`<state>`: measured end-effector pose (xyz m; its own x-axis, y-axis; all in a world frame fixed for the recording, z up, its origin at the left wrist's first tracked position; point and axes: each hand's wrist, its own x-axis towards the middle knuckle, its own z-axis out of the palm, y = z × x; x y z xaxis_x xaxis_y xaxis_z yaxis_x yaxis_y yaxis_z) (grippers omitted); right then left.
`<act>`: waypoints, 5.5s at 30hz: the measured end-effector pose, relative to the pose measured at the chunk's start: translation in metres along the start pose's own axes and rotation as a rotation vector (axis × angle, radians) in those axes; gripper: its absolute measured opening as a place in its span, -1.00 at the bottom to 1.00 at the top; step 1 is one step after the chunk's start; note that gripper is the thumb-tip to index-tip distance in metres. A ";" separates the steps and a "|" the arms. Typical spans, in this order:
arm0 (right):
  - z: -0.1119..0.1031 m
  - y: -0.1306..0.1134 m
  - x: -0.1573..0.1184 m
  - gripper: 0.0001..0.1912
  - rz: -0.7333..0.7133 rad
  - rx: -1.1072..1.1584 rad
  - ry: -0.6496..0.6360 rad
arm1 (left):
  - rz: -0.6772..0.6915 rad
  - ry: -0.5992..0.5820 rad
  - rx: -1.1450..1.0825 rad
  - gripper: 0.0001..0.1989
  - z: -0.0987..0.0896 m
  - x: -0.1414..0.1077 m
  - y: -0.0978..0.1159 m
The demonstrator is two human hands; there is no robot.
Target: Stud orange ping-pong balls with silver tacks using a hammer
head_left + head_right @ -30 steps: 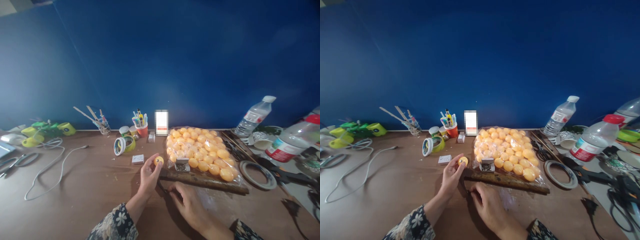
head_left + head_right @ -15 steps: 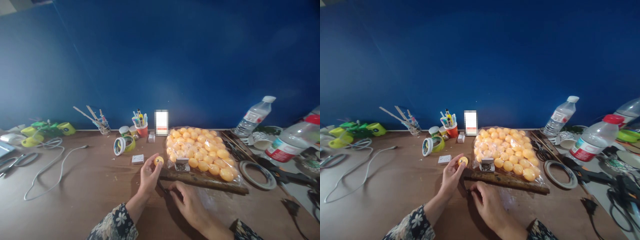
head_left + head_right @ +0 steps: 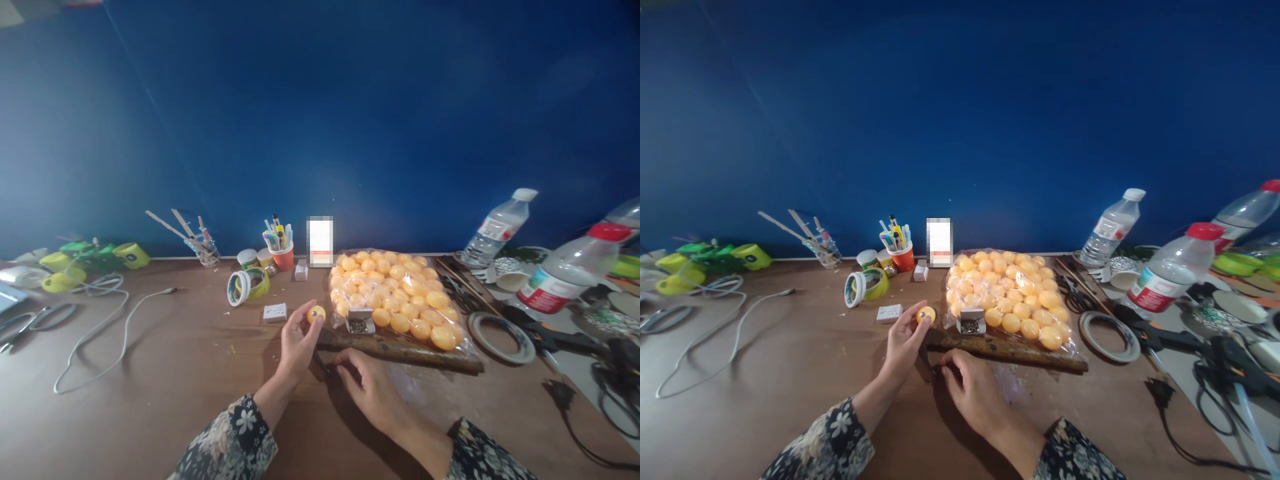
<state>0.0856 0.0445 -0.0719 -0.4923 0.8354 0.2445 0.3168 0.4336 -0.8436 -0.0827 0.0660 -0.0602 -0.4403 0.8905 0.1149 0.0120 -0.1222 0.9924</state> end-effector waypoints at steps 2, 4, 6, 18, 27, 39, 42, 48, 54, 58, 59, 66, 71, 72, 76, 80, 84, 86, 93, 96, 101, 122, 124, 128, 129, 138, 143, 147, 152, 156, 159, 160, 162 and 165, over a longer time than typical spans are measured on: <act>0.000 -0.001 0.001 -0.86 -0.004 0.005 0.009 | 0.007 -0.003 0.006 -0.56 0.000 0.000 0.001; -0.001 -0.002 0.001 -0.86 -0.009 0.015 0.020 | 0.008 -0.005 0.004 -0.55 0.000 0.000 0.001; -0.001 -0.003 0.002 -0.87 -0.009 0.033 0.030 | 0.010 -0.004 0.000 -0.55 0.001 0.000 0.001; 0.000 0.001 0.004 -0.87 -0.007 0.018 0.058 | 0.027 -0.002 -0.004 -0.55 0.002 0.001 0.003; -0.001 0.001 0.003 -0.87 -0.040 0.024 0.032 | 0.031 0.005 -0.002 -0.55 0.002 0.000 0.000; 0.000 0.003 0.005 -0.87 -0.042 0.083 0.051 | 0.072 -0.014 0.027 -0.57 0.000 0.002 -0.006; -0.001 0.003 0.005 -0.88 -0.024 0.097 0.057 | 0.090 -0.032 0.027 -0.57 0.000 0.002 -0.007; -0.002 0.001 0.006 -0.91 0.013 0.110 0.084 | 0.147 -0.100 0.033 -0.56 0.001 -0.004 -0.013; -0.003 -0.001 0.004 -0.91 0.020 0.100 0.060 | 0.183 -0.109 0.065 -0.61 0.001 -0.006 -0.015; -0.003 -0.001 0.002 -0.90 0.025 0.104 0.028 | 0.190 -0.102 0.075 -0.62 0.002 -0.007 -0.016; -0.003 -0.001 0.002 -0.90 0.026 0.106 0.019 | 0.189 -0.100 0.075 -0.63 0.003 -0.007 -0.016; -0.001 0.000 0.001 -0.89 0.041 0.104 0.000 | 0.181 -0.091 0.076 -0.63 0.004 -0.008 -0.014; -0.001 0.001 0.002 -0.88 0.044 0.097 -0.001 | 0.172 -0.108 0.066 -0.63 0.002 -0.007 -0.018; -0.001 0.001 0.002 -0.88 0.044 0.095 -0.003 | 0.170 -0.110 0.064 -0.63 0.002 -0.007 -0.018; -0.001 0.002 0.004 -0.89 0.037 0.090 -0.005 | 0.158 -0.109 0.062 -0.62 0.002 -0.007 -0.019; -0.001 0.001 0.004 -0.88 0.039 0.088 -0.003 | 0.146 -0.100 0.059 -0.62 0.002 -0.007 -0.017; -0.002 0.000 0.002 -0.89 0.039 0.087 0.008 | 0.141 -0.100 0.056 -0.61 0.002 -0.007 -0.016; -0.002 0.000 0.002 -0.89 0.038 0.085 0.004 | 0.141 -0.099 0.055 -0.61 0.003 -0.007 -0.016; -0.002 0.001 0.003 -0.89 0.033 0.087 0.012 | 0.145 -0.089 0.051 -0.59 0.002 -0.006 -0.016; -0.002 0.001 0.004 -0.90 0.026 0.086 0.028 | 0.138 -0.092 0.050 -0.59 0.002 -0.006 -0.016; -0.002 0.001 0.003 -0.90 0.030 0.095 0.027 | 0.114 -0.091 0.045 -0.58 0.002 -0.006 -0.016; 0.005 0.005 0.004 -0.86 0.083 0.105 -0.002 | 0.106 -0.087 0.127 -0.64 0.001 -0.009 -0.005; 0.006 0.005 0.004 -0.85 0.091 0.111 -0.006 | 0.134 -0.097 0.172 -0.65 0.001 -0.011 -0.004; 0.007 0.007 0.004 -0.86 0.080 0.124 -0.005 | 0.230 -0.109 0.242 -0.66 0.000 -0.013 -0.007; 0.007 0.007 0.004 -0.86 0.078 0.126 -0.005 | 0.252 -0.100 0.245 -0.65 0.000 -0.013 -0.008; 0.005 0.006 0.002 -0.86 0.075 0.122 -0.010 | 0.262 0.002 0.247 -0.67 -0.006 -0.008 -0.011; 0.005 0.007 0.004 -0.87 0.070 0.112 -0.001 | 0.221 0.046 0.299 -0.66 -0.010 -0.004 -0.012; 0.006 0.007 0.004 -0.87 0.071 0.102 -0.012 | 0.281 0.016 0.351 -0.71 -0.009 -0.008 -0.008; 0.009 0.010 0.003 -0.86 0.073 0.095 -0.008 | 0.351 -0.073 0.371 -0.72 -0.005 -0.016 -0.003; 0.009 0.011 0.004 -0.86 0.072 0.091 -0.011 | 0.300 -0.149 0.366 -0.72 0.000 -0.018 0.001; 0.009 0.012 0.004 -0.85 0.057 0.101 -0.007 | 0.280 -0.188 0.395 -0.71 0.003 -0.019 0.004; 0.009 0.012 0.004 -0.85 0.054 0.102 -0.006 | 0.281 -0.196 0.398 -0.71 0.003 -0.019 0.005; 0.009 0.013 0.003 -0.84 0.051 0.103 -0.007 | 0.285 -0.206 0.397 -0.70 0.003 -0.019 0.005; 0.008 0.011 0.003 -0.84 0.044 0.117 -0.019 | 0.296 -0.216 0.409 -0.70 0.003 -0.020 0.006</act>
<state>0.0814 0.0487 -0.0842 -0.4957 0.8457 0.1978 0.2424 0.3534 -0.9035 -0.0713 0.0491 -0.0566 -0.1717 0.9189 0.3552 0.4742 -0.2389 0.8474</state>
